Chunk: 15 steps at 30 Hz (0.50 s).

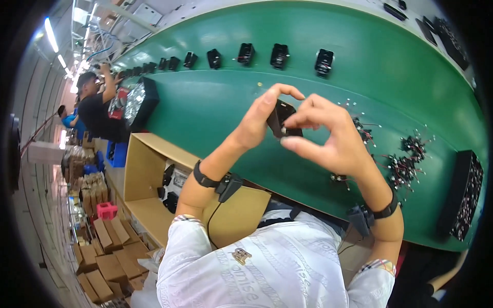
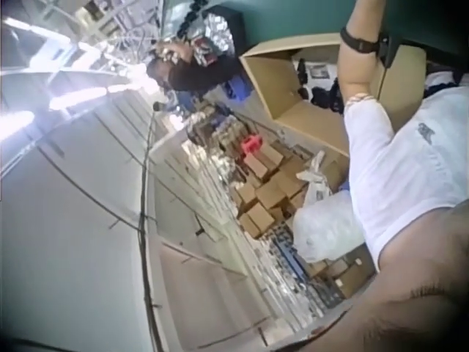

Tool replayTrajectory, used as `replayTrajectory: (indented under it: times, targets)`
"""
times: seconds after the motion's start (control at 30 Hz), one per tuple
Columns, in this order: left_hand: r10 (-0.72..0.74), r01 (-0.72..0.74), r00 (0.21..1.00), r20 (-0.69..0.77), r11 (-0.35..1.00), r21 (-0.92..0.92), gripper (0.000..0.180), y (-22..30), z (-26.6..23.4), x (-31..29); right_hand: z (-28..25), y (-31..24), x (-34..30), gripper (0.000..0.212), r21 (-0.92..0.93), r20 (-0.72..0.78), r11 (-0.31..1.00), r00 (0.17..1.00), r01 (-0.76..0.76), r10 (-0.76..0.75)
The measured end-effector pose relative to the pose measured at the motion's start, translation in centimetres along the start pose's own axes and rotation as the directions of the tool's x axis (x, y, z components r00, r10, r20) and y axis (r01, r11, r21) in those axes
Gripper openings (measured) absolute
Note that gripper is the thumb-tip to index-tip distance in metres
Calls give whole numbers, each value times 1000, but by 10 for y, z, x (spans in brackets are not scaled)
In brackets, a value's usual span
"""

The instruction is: The person picks up a plastic housing from a box, inserts a circuit board with wires into it, and presses the components together. They then place the assembled unit onto a green conveyor belt and repeat the process.

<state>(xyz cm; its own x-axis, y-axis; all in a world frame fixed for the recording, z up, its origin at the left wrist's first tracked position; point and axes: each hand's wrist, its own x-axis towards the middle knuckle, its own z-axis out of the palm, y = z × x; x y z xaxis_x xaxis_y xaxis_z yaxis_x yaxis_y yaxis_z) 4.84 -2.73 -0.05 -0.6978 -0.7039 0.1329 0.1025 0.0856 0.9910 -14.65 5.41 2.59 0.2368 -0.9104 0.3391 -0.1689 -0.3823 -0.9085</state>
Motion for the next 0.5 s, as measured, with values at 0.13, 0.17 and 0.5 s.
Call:
replayTrajectory:
  times: [0.13, 0.17, 0.5]
  targets:
    - [-95, 94, 995, 36, 995, 19, 52, 4, 7, -1, -14, 15, -3, 24, 315, 56, 928, 981, -196, 188]
    - [-19, 20, 1000, -13, 988, 154, 47, -1, 6, 0, -15, 15, -3, 24, 430, 114, 853, 955, -295, 272]
    - [159, -33, 961, -228, 880, 474, 33, 1, 4, 2, -6, 24, -4, 15, 568, 184, 732, 925, -377, 333]
